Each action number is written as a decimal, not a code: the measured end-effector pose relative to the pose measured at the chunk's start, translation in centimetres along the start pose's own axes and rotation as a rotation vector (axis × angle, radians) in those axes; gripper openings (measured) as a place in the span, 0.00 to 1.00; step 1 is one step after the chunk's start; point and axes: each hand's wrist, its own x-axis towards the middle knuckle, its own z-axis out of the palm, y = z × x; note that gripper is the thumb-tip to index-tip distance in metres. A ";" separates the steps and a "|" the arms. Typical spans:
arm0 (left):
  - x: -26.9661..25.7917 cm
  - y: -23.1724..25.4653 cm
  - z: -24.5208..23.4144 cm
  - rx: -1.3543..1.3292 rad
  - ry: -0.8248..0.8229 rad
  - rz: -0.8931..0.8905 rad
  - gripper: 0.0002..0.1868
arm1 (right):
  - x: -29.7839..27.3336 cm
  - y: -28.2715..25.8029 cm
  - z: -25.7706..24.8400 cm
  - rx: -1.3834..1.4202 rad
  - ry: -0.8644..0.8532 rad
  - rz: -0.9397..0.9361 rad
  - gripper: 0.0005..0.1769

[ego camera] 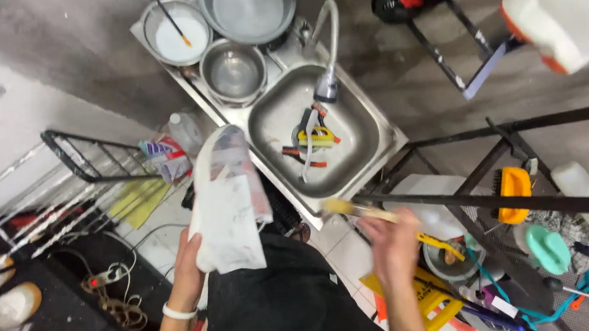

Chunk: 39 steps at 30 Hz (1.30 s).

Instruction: The person cleans a white and orange sneaker at a sink using a white cloth and a brush. They repeatedly wipe and scrub the shoe, rinse the brush, and continue cleaning different parts of the shoe throughout the clip.

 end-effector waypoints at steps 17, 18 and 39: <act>8.9 9.4 -8.2 0.207 0.207 0.103 0.12 | 22.3 18.9 33.0 -1.057 -0.462 -0.885 0.12; 8.8 9.7 -8.5 0.197 0.227 0.083 0.12 | 20.1 17.1 32.7 -1.074 -0.486 -0.872 0.12; 10.1 16.4 -9.8 0.542 0.073 -0.031 0.17 | -1.6 5.8 38.0 -0.570 -1.146 -0.476 0.02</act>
